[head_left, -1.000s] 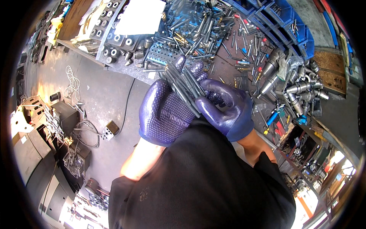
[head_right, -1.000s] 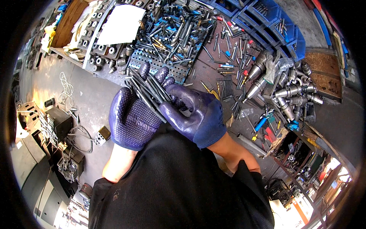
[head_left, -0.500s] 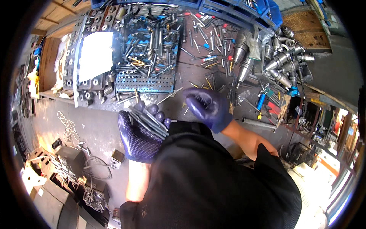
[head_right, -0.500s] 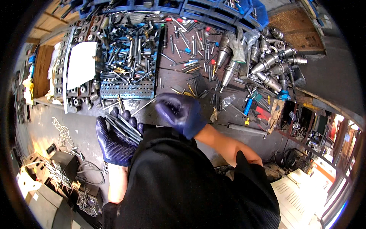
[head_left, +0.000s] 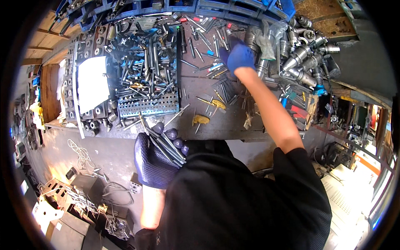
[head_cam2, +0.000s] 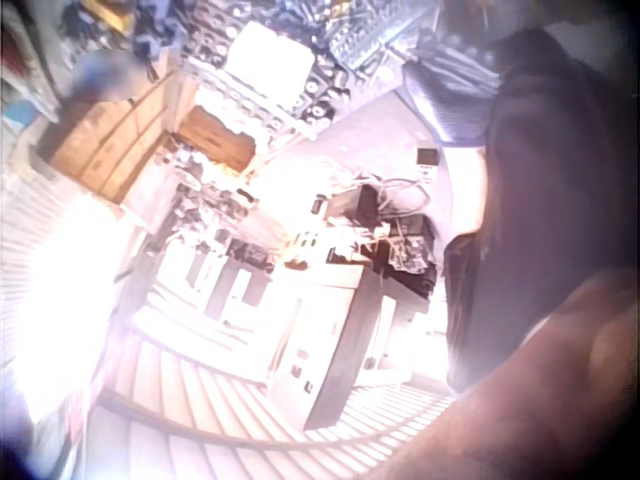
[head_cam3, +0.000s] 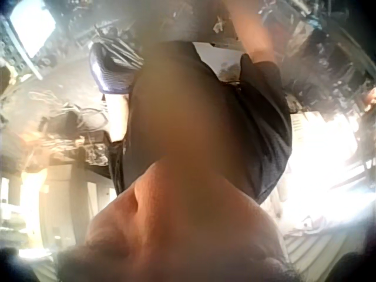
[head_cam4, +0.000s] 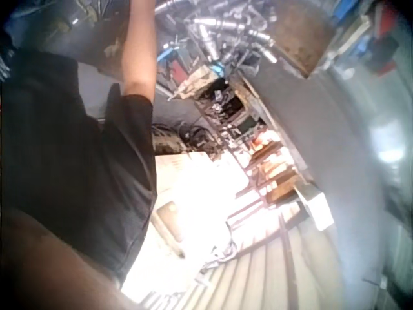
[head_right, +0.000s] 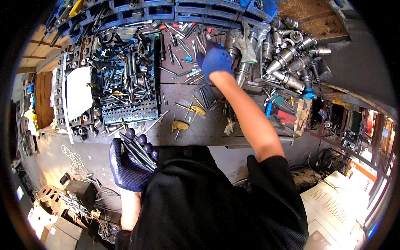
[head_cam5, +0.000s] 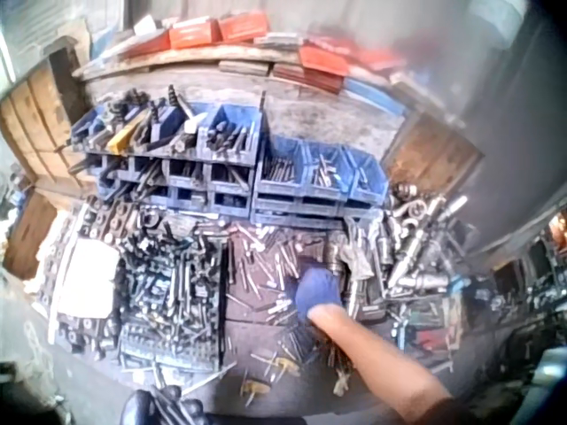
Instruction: The person, wearing blue gloves, picks up a metal rod from a workbench cluttered with tools and parts, holds it in their hands, and then picks up several more metal rods to hold them together.
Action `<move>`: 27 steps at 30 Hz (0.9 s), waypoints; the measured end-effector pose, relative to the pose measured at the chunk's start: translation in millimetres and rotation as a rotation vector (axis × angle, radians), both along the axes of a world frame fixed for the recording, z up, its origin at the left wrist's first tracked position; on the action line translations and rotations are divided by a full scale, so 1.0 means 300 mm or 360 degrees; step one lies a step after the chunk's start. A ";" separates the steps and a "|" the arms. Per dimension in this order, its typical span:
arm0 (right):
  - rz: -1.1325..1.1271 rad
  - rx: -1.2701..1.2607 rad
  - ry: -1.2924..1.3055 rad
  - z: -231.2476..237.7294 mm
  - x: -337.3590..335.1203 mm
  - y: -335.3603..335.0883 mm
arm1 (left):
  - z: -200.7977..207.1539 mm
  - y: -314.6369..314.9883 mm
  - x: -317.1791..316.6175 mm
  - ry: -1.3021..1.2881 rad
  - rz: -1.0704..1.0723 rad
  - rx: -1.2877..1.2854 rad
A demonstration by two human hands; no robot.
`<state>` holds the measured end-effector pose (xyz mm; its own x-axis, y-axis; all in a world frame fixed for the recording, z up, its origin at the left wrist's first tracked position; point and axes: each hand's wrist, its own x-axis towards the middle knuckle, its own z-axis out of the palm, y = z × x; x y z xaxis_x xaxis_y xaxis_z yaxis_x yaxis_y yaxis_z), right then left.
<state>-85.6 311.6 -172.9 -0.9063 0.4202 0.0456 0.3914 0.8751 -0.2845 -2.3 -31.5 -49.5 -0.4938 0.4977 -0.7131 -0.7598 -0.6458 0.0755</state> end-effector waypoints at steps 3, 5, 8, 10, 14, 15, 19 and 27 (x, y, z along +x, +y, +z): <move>-0.0159 -0.0011 -0.0281 -0.056 -0.132 0.064 | -0.003 0.005 0.003 0.0032 0.0011 0.0012; -0.0190 0.0092 -0.0308 -0.081 -0.163 0.063 | -0.023 0.000 0.007 0.0069 0.0019 0.0086; -0.0301 0.0062 -0.0224 -0.105 -0.156 0.035 | -0.037 -0.010 0.012 0.0034 0.0070 0.0076; -0.0328 0.0021 -0.0217 -0.095 -0.125 0.017 | -0.056 -0.019 0.014 0.0040 0.0076 0.0107; -0.0135 -0.0017 -0.0227 -0.106 -0.070 -0.009 | -0.038 -0.013 0.006 0.0051 0.0073 0.0049; -0.0089 -0.0075 -0.0245 -0.076 -0.041 -0.035 | -0.037 -0.008 0.001 0.0052 0.0064 0.0052; 0.0053 -0.0101 -0.0244 -0.077 0.035 -0.095 | -0.031 0.006 -0.012 0.0064 0.0042 0.0054; 0.0284 -0.0239 -0.0485 0.036 0.152 -0.156 | -0.047 0.014 -0.012 0.0027 0.0030 0.0062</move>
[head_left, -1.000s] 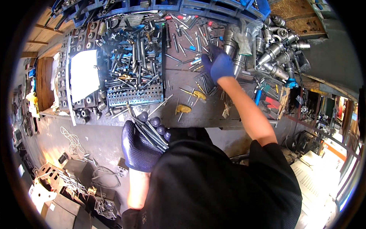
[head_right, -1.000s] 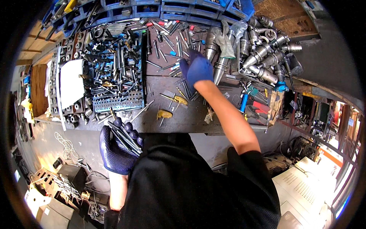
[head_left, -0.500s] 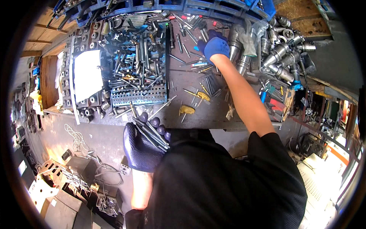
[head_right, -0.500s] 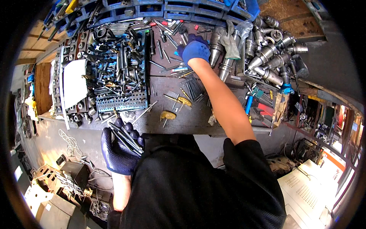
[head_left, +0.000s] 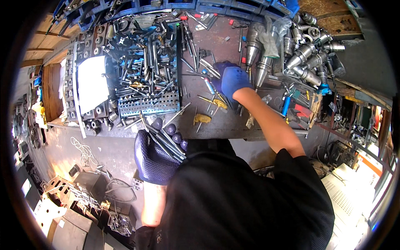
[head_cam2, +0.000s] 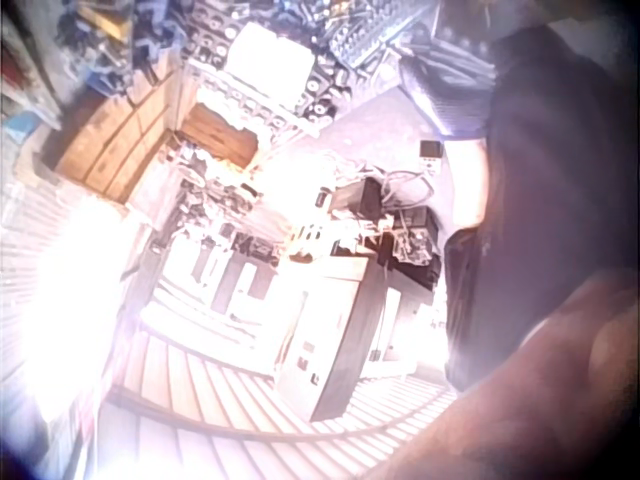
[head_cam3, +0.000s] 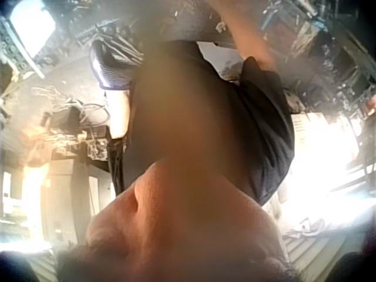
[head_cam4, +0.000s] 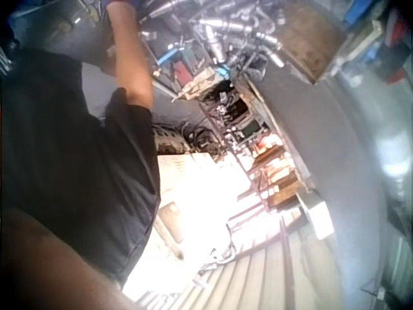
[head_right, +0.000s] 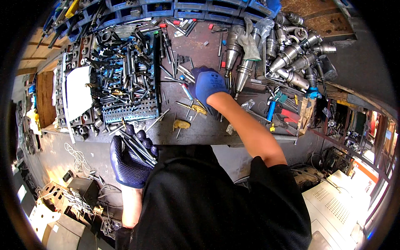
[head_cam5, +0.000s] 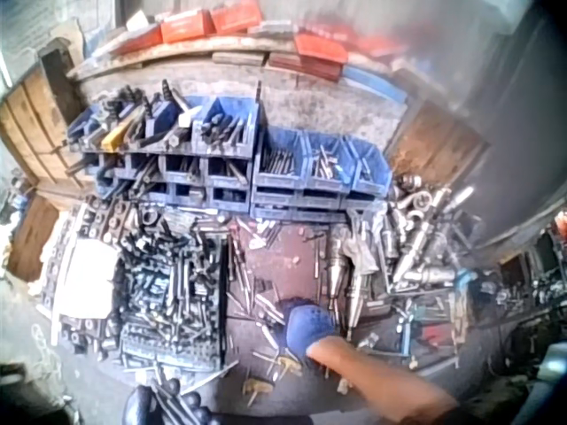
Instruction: The person, wearing blue gloves, picks up a metal rod from a workbench cluttered with tools and parts, holds it in their hands, and then picks up several more metal rods to hold them together.
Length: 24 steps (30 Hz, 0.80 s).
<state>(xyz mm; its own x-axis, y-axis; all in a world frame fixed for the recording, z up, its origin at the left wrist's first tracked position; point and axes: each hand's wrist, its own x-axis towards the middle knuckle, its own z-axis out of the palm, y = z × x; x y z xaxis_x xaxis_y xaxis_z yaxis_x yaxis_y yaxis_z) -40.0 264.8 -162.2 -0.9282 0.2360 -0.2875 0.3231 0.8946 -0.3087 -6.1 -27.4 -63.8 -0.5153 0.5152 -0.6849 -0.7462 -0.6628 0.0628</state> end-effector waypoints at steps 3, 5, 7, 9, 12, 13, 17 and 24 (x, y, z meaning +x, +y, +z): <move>0.0112 -0.0083 0.0011 0.022 -0.009 0.041 | -0.016 -0.010 0.008 0.0018 0.0020 0.0002; 0.0008 -0.0069 0.0098 0.020 -0.077 0.028 | -0.038 -0.016 0.008 -0.0009 0.0024 0.0023; 0.0073 -0.0108 0.0416 0.009 -0.161 0.010 | 0.006 -0.022 0.007 0.0000 0.0058 -0.0005; 0.0036 -0.0086 0.0297 0.011 -0.255 -0.066 | 0.018 -0.032 0.016 0.0014 0.0105 -0.0024; 0.0034 0.0136 0.0090 -0.096 -0.338 -0.065 | 0.013 -0.020 0.010 0.0031 0.0097 0.0020; 0.0031 0.0128 0.0020 -0.071 -0.358 -0.070 | 0.018 -0.032 0.014 0.0026 0.0139 0.0047; -0.0131 0.0251 -0.0150 -0.034 -0.417 -0.007 | 0.019 -0.059 0.019 -0.0045 0.0254 0.0097; -0.0020 0.0176 -0.0247 -0.022 -0.469 0.018 | 0.023 -0.086 0.022 -0.0089 0.0270 0.0056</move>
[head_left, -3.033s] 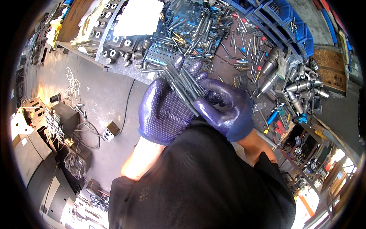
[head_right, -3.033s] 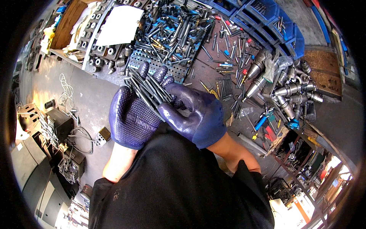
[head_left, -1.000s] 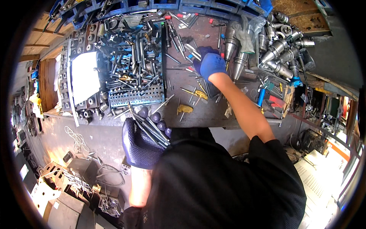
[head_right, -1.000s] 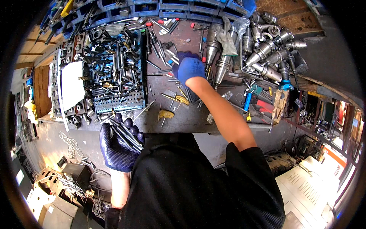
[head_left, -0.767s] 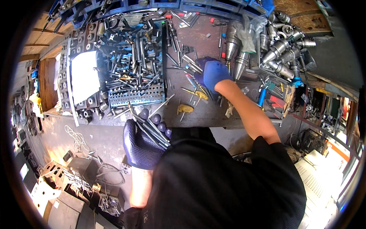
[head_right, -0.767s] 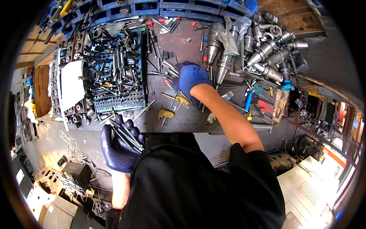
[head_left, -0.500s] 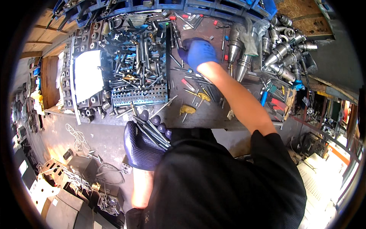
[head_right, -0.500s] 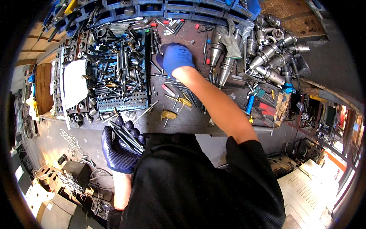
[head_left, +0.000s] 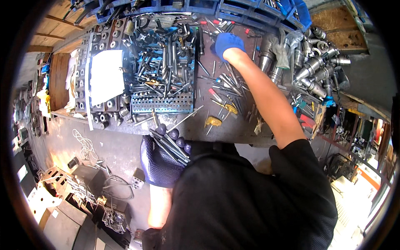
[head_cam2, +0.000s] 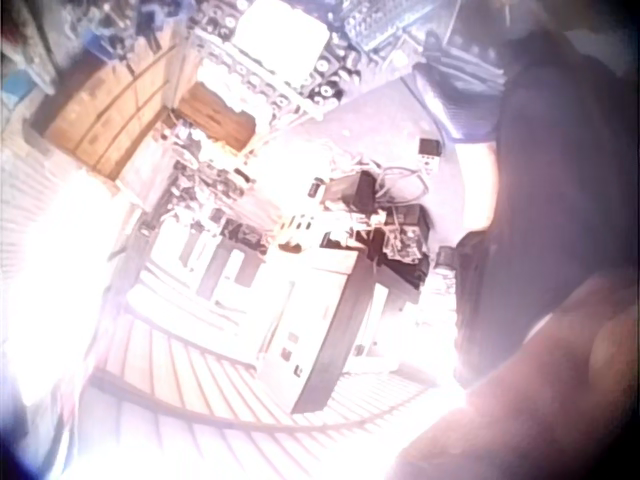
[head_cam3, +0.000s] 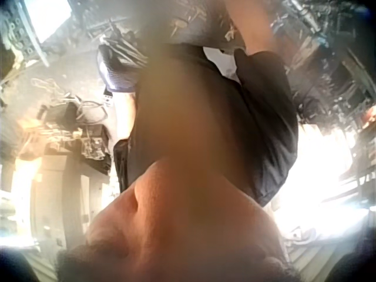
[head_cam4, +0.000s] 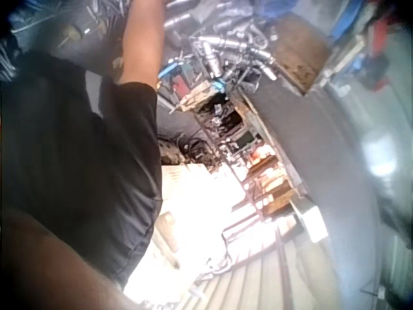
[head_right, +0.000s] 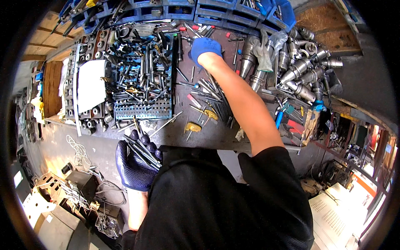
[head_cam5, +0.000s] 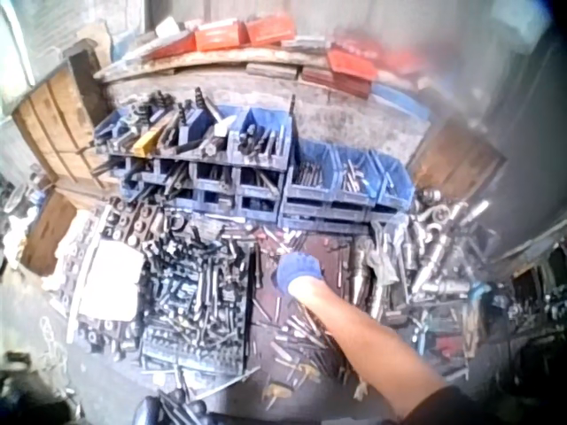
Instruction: The person, wearing blue gloves, picks up a metal rod from a workbench cluttered with tools and parts, holds it in their hands, and then picks up several more metal rods to hold them together.
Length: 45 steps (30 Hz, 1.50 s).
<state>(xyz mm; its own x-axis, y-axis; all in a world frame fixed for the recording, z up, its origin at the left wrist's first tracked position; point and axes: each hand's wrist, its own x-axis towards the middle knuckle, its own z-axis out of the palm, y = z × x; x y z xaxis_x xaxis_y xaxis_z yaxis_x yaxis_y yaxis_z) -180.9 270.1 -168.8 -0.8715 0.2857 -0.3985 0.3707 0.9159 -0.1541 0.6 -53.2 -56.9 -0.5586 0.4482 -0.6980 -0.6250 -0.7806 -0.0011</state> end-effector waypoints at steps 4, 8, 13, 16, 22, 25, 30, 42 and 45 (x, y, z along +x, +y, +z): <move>0.0176 0.0059 -0.0131 -0.001 0.053 0.038 | -0.024 0.001 -0.008 0.0032 -0.0043 0.0053; 0.0117 -0.0017 -0.0162 -0.009 0.178 0.046 | -0.039 0.005 -0.013 0.0115 -0.0080 0.0043; 0.0272 -0.0234 -0.0131 0.007 0.299 0.048 | -0.048 0.019 -0.018 0.0133 -0.0161 0.0062; 0.0325 -0.0319 -0.0116 0.024 0.346 0.058 | -0.048 0.031 -0.020 0.0153 -0.0202 0.0069; -0.0171 -0.0209 0.0175 0.070 0.363 0.167 | -0.021 0.048 -0.028 0.0074 -0.0171 0.0036; -0.0138 -0.0096 0.0111 0.075 0.340 0.197 | -0.035 0.046 -0.024 0.0088 -0.0173 0.0047; 0.0077 -0.0110 0.0021 0.087 0.321 0.170 | -0.046 0.037 -0.013 0.0222 -0.0237 0.0065; 0.0048 0.0006 -0.0099 -0.027 0.459 0.174 | -0.073 0.022 -0.003 0.0172 -0.0218 0.0031; -0.0138 -0.0119 0.0090 -0.046 0.513 0.068 | -0.073 0.049 -0.007 0.0219 -0.0280 0.0059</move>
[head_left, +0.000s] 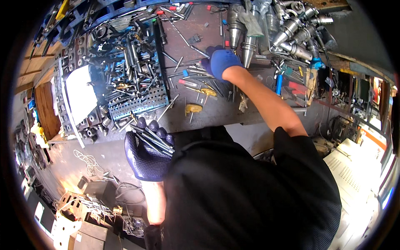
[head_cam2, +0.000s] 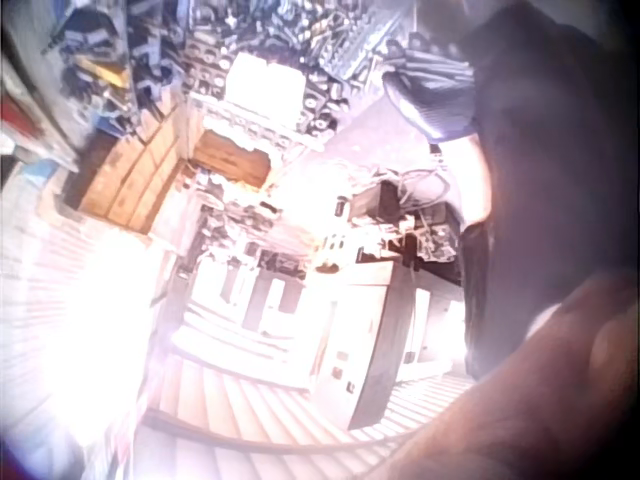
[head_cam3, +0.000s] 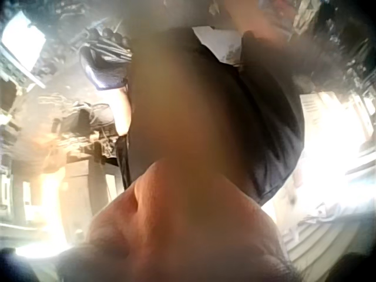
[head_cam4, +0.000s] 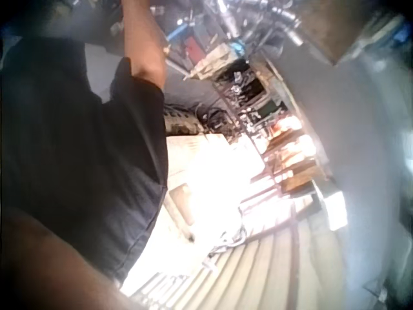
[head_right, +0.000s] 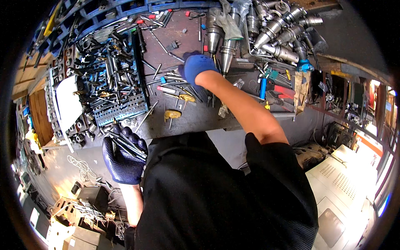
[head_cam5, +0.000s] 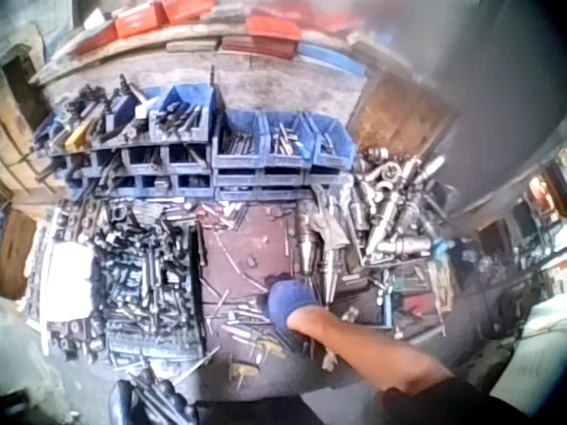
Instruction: The person, wearing blue gloves, picks up a metal rod from a workbench cluttered with tools and parts, holds it in their hands, and then picks up several more metal rods to hold them together.
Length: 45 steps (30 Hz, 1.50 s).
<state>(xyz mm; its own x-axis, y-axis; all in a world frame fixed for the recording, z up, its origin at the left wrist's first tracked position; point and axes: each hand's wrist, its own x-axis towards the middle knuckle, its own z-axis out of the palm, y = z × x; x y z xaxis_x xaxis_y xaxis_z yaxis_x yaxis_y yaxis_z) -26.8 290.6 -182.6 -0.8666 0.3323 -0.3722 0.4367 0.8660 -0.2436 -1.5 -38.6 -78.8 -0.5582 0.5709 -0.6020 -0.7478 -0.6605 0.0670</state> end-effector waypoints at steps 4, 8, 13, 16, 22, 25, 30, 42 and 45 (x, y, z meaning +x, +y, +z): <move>-0.0019 -0.0600 0.0273 -0.006 0.075 0.073 | 0.002 0.045 -0.011 0.0068 -0.0132 0.0028; -0.0317 -0.0666 0.0506 0.023 0.251 0.109 | 0.023 0.059 -0.010 0.0030 -0.0176 -0.0043; -0.0311 -0.0478 0.0899 -0.027 0.486 0.071 | 0.001 0.081 -0.006 -0.0120 -0.0218 -0.0030; -0.0429 -0.0339 0.0925 -0.006 0.522 0.069 | 0.002 0.093 -0.002 -0.0145 -0.0209 -0.0055; -0.0906 -0.0181 0.0502 0.044 0.618 0.018 | 0.010 0.109 0.005 0.0085 -0.0314 -0.0154; -0.0896 -0.0202 0.0677 -0.007 0.630 -0.031 | 0.000 0.123 0.009 0.0059 -0.0336 -0.0213; -0.0627 0.0217 0.0822 -0.124 0.525 -0.122 | 0.017 0.151 0.020 -0.0007 -0.0368 -0.0331; -0.1012 -0.0178 0.0844 0.008 0.624 -0.053 | -0.015 0.151 0.015 -0.0060 -0.0384 -0.0257; -0.0916 -0.0065 0.1151 -0.069 0.675 0.025 | -0.046 0.159 0.012 -0.0074 -0.0404 -0.0204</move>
<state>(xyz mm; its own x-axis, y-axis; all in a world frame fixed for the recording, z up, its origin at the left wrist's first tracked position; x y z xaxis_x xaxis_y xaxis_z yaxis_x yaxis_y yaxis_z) 175.6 298.0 -203.4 -0.5982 0.7822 0.1741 0.5269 0.5476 -0.6500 2.0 8.9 -92.5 -0.3773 0.6063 -0.7000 -0.8923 -0.4404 0.0995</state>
